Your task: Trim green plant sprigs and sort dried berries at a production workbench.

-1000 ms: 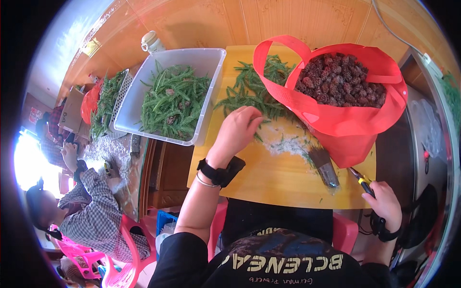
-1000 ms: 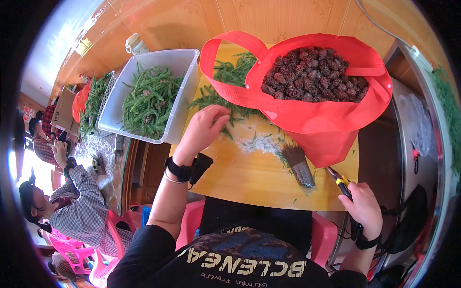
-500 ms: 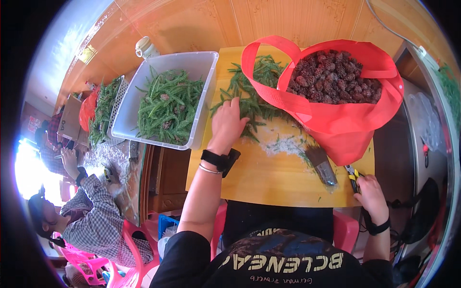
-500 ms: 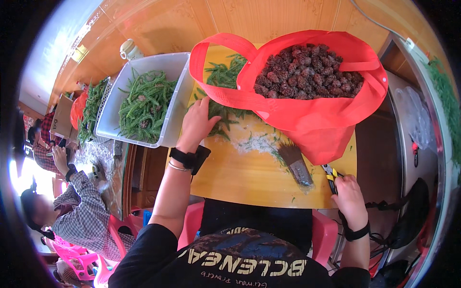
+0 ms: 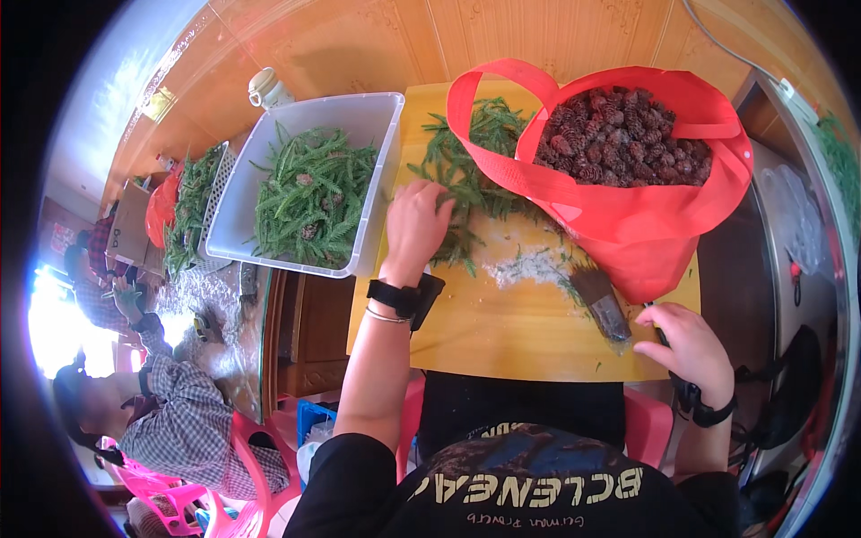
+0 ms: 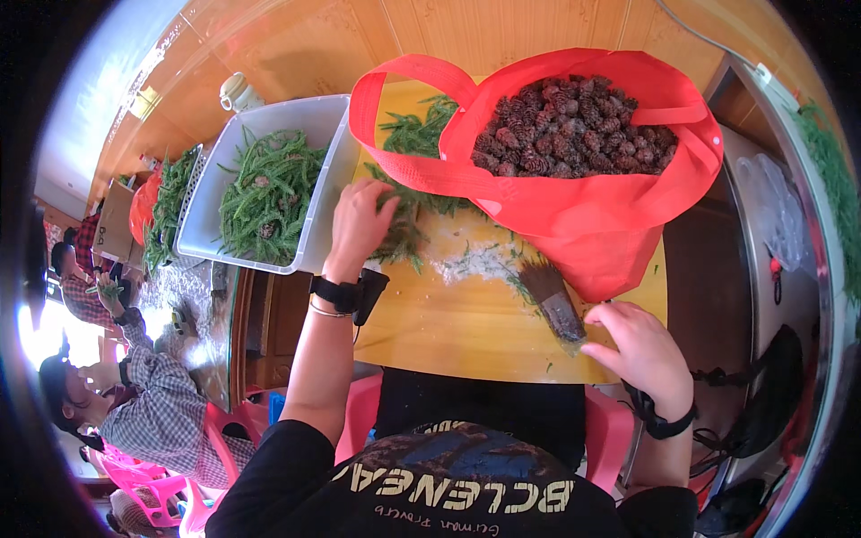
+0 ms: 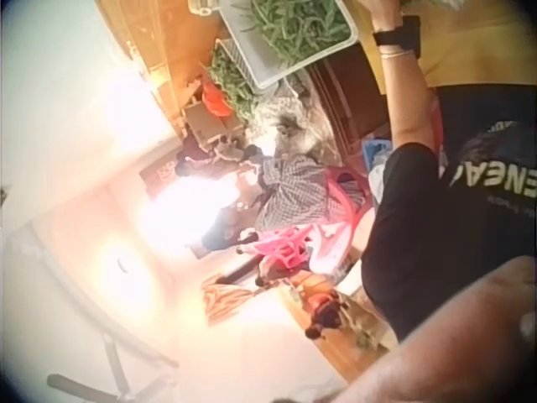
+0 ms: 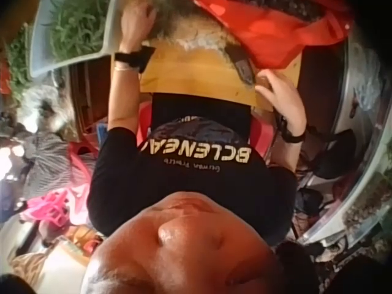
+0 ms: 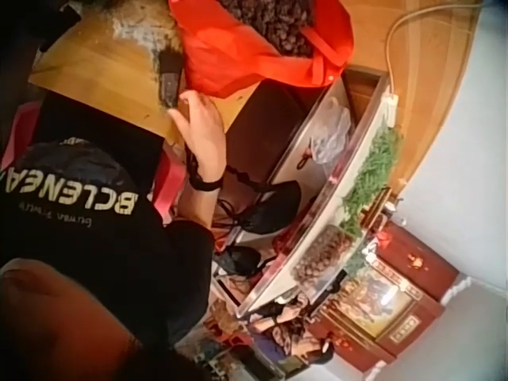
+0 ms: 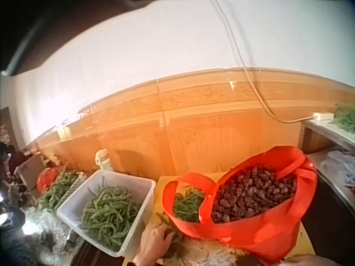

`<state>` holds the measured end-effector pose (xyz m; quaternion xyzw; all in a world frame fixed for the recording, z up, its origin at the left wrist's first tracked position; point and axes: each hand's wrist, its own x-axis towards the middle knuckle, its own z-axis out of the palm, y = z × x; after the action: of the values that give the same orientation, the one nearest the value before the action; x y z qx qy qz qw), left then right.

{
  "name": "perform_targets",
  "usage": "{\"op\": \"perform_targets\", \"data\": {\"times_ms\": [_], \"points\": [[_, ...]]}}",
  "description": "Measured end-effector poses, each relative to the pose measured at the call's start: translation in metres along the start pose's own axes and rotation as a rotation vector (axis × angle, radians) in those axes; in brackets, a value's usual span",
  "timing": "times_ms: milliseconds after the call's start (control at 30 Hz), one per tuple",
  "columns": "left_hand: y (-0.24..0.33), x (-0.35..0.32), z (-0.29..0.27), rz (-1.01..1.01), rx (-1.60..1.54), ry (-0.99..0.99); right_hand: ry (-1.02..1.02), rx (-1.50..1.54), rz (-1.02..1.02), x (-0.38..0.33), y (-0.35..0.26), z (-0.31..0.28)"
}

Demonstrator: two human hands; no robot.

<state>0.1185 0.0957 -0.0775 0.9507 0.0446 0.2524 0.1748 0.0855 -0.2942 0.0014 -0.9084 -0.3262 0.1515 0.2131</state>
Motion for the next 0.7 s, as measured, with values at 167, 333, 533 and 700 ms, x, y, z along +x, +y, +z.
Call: {"op": "perform_targets", "data": {"times_ms": [167, 333, 533, 700], "points": [[0.004, -0.011, 0.002, 0.036, 0.163, -0.174, 0.056, 0.108, -0.198, 0.047, -0.012, 0.018], [0.015, -0.011, -0.004, -0.038, 0.265, -0.254, 0.044, -0.111, -0.174, 0.090, -0.016, 0.045], [0.054, -0.006, -0.006, 0.225, -0.150, -0.133, -0.087, -0.219, -0.058, 0.108, -0.007, 0.059], [0.088, -0.009, 0.034, 0.500, -0.307, -0.426, -0.065, -0.193, -0.076, 0.108, -0.015, 0.055]]}}
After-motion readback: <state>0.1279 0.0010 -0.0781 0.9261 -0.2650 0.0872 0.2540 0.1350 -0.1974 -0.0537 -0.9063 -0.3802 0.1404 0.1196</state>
